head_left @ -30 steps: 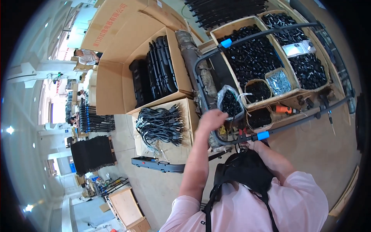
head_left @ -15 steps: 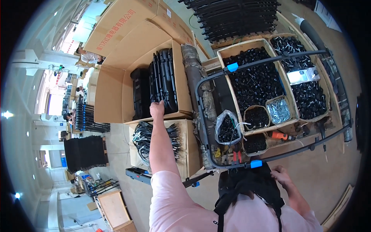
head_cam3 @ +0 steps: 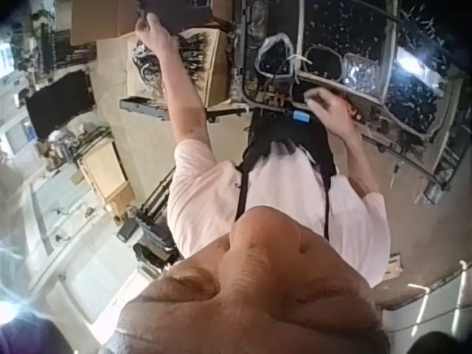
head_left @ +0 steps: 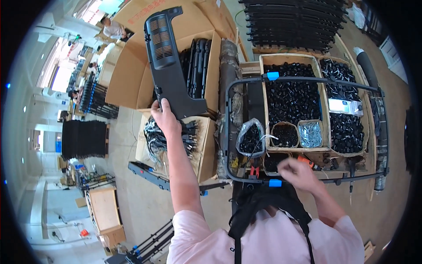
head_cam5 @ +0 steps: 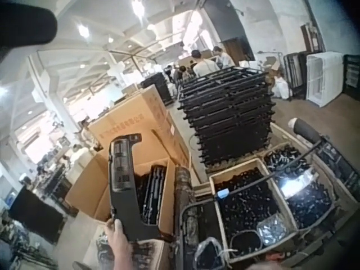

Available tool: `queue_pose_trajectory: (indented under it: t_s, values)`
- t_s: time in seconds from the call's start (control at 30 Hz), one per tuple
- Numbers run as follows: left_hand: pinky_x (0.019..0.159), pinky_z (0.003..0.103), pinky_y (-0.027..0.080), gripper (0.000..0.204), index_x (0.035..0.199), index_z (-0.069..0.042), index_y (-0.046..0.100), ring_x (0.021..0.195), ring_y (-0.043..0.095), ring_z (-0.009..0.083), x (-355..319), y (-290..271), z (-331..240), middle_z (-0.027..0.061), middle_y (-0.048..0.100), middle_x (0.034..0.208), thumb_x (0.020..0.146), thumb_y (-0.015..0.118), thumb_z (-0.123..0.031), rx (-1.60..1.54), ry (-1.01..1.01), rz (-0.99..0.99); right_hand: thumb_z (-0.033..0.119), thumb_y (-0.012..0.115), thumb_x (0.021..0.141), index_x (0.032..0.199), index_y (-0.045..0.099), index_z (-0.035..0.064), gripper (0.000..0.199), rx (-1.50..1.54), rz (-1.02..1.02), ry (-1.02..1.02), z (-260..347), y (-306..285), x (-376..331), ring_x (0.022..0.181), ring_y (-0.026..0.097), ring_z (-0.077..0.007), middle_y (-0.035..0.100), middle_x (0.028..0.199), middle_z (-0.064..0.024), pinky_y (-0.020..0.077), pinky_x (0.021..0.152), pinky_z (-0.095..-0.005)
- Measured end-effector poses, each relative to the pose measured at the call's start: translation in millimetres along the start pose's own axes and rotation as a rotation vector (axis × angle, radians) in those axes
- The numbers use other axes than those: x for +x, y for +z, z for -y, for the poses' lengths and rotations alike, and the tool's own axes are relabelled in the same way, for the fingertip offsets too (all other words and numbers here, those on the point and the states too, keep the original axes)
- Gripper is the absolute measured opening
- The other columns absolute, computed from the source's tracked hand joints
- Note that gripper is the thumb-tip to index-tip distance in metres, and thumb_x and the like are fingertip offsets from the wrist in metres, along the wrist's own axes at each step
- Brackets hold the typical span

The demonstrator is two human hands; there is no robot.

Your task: Assembling wiring harnesses and plastic covers onto treadmill frames on a factory production line.

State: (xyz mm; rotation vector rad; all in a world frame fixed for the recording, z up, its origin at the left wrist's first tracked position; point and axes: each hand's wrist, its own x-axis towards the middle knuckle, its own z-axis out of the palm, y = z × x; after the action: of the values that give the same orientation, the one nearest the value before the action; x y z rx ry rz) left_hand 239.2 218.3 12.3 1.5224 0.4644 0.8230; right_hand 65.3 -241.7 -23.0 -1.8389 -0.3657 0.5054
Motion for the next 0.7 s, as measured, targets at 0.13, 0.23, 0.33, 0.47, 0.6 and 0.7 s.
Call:
queue_pose_trajectory:
  t_s: [0.13,0.23,0.33,0.47,0.6,0.7]
  values:
    - [0.093,0.038,0.055,0.047,0.145,0.002,0.052,0.107,0.065,0.0216,-99,-31,3,0.0133,0.065,0.127,0.107,0.061,-0.024,-0.205,-0.414,0.171,0.031,0.068,0.098,0.119,0.069,0.0018,0.036,0.005,-0.072,-0.031,21,25,73,0.087,0.070,-0.0181,0.074,0.100,-0.0105,0.0554,0.079,-0.0340]
    - [0.092,0.037,0.056,0.042,0.140,0.001,0.057,0.107,0.065,0.0221,-198,-34,11,0.0132,0.067,0.124,0.107,0.061,-0.023,-0.085,-0.541,0.122,0.041,0.065,0.101,0.130,0.063,-0.0021,0.052,0.116,-0.014,0.020,10,60,101,0.098,0.071,-0.0192,0.075,0.110,-0.0145,0.0551,0.086,-0.0361]
    - [0.096,0.035,0.053,0.038,0.138,0.001,0.057,0.107,0.063,0.0180,-267,-54,49,0.0108,0.066,0.124,0.107,0.061,-0.020,-0.089,-0.643,0.162,0.047,0.059,0.105,0.137,0.052,-0.0089,0.065,0.249,0.020,0.109,-1,99,110,0.105,0.069,-0.0241,0.073,0.112,-0.0194,0.0538,0.091,-0.0371]
    - [0.097,0.038,0.051,0.046,0.138,0.001,0.055,0.107,0.064,0.0239,-284,-84,82,0.0135,0.067,0.122,0.103,0.067,-0.025,0.104,-0.486,0.258,0.031,0.060,0.105,0.123,0.058,-0.0035,0.039,0.412,0.001,0.322,-18,125,110,0.081,0.062,-0.0119,0.068,0.093,-0.0072,0.0500,0.068,-0.0279]
    - [0.112,0.049,0.040,0.059,0.145,-0.002,0.051,0.125,0.056,0.0380,-272,-92,69,0.0237,0.058,0.136,0.096,0.073,-0.028,0.732,0.058,0.363,0.021,0.060,0.105,0.120,0.058,-0.0019,0.028,0.521,-0.080,0.263,-64,153,114,0.081,0.062,-0.0105,0.068,0.096,-0.0066,0.0495,0.068,-0.0272]
    - [0.117,0.052,0.033,0.063,0.151,0.000,0.043,0.138,0.046,0.0420,-278,-107,95,0.0279,0.050,0.147,0.099,0.065,-0.027,0.717,0.011,0.448,0.018,0.059,0.105,0.118,0.058,-0.0026,0.025,0.580,-0.120,0.215,-72,169,123,0.086,0.063,-0.0135,0.068,0.098,-0.0078,0.0521,0.075,-0.0306]
